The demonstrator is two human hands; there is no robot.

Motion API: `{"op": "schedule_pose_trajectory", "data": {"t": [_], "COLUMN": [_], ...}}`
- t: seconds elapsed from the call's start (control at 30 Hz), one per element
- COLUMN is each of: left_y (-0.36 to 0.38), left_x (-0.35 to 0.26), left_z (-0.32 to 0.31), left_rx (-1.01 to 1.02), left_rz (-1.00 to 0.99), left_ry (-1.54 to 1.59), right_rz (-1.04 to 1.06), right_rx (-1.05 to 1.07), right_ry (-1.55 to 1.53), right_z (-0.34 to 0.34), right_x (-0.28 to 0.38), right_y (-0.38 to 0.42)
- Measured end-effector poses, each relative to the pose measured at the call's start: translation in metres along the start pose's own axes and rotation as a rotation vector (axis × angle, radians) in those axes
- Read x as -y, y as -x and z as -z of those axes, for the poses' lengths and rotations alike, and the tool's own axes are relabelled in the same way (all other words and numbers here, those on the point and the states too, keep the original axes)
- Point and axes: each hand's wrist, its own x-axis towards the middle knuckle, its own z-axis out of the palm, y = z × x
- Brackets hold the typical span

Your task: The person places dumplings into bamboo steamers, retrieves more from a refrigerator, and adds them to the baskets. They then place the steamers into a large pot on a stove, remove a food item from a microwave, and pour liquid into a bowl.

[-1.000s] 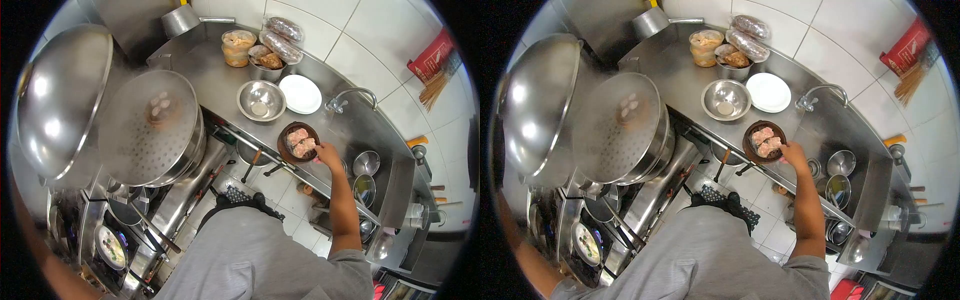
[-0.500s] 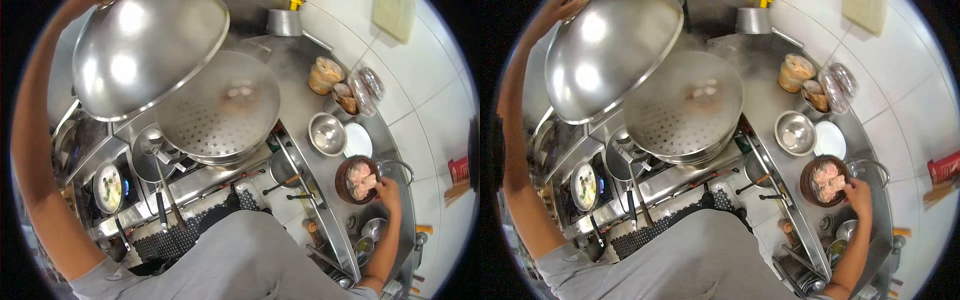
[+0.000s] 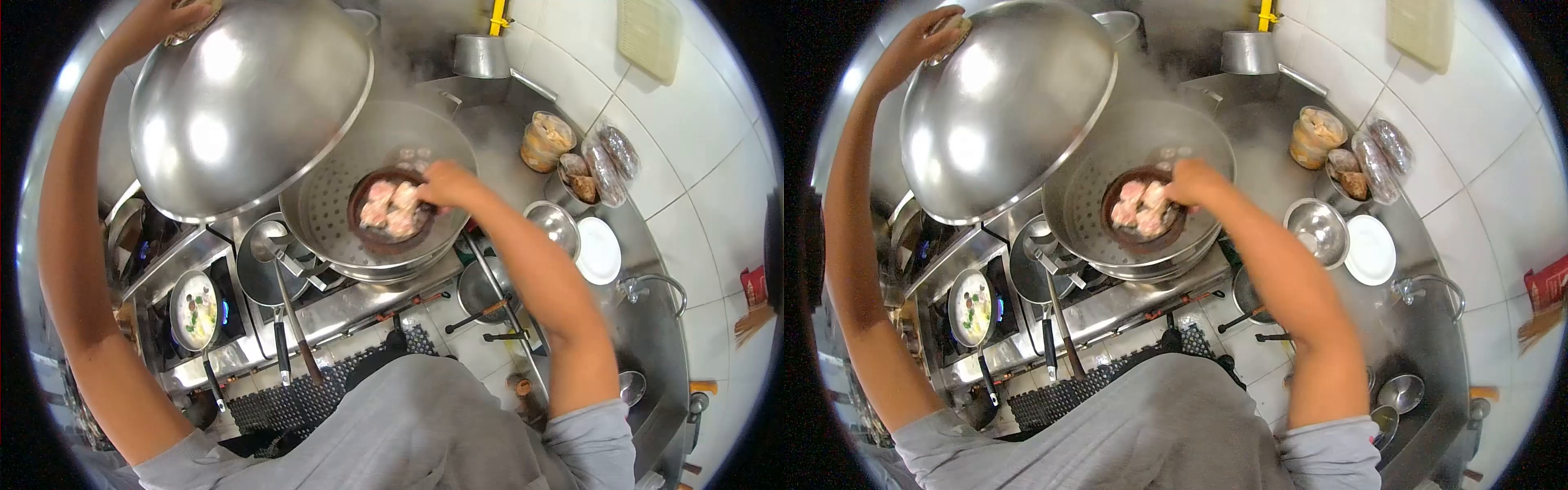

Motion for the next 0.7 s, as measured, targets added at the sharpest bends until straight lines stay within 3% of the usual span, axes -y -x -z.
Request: {"op": "schedule_pose_trajectory", "data": {"t": [0.07, 0.13, 0.17, 0.3, 0.37, 0.4, 0.43, 0.47, 0.5, 0.53, 0.6, 0.7], "left_y": [-0.016, -0.009, -0.005, -0.004, -0.003, -0.001, 0.002, 0.005, 0.007, 0.009, 0.012, 0.012], "left_x": [0.042, 0.021, 0.007, 0.001, -0.011, -0.021, -0.030, -0.042, -0.055, -0.069, -0.094, -0.118], "left_z": [-0.014, -0.008, -0.007, -0.027, -0.037, -0.039, -0.040, -0.047, -0.050, -0.053, -0.060, -0.075], "left_rx": [-0.050, 0.002, 0.051, -0.027, -0.041, 0.002, 0.043, 0.020, 0.025, 0.068, 0.115, 0.197], "left_rz": [-0.095, -0.104, -0.118, -0.123, -0.130, -0.158, -0.181, -0.196, -0.201, -0.234, -0.298, -0.353], "left_ry": [-0.112, -0.130, -0.143, -0.032, 0.020, 0.062, 0.100, 0.099, 0.095, 0.103, 0.141, 0.222], "right_rz": [0.019, 0.017, 0.180, 0.008, 0.251, 0.078, 0.057, -0.145, -0.140, -0.245, -0.316, -0.503], "right_rx": [0.079, 0.117, -0.003, -0.024, -0.424, -0.355, -0.509, -0.452, -0.597, -0.610, -0.703, -0.660], "right_ry": [0.020, 0.073, 0.237, 0.203, -0.109, -0.331, -0.302, -0.375, -0.400, -0.363, -0.367, -0.574], "right_z": [-0.029, -0.049, -0.079, -0.053, -0.023, 0.003, 0.010, 0.032, 0.025, 0.030, 0.002, -0.038], "right_x": [0.006, 0.011, -0.009, -0.027, -0.057, -0.072, -0.104, -0.120, -0.161, -0.180, -0.251, -0.284], "right_y": [-0.015, -0.016, -0.033, 0.005, 0.055, 0.086, 0.112, 0.147, 0.169, 0.201, 0.251, 0.322]}}
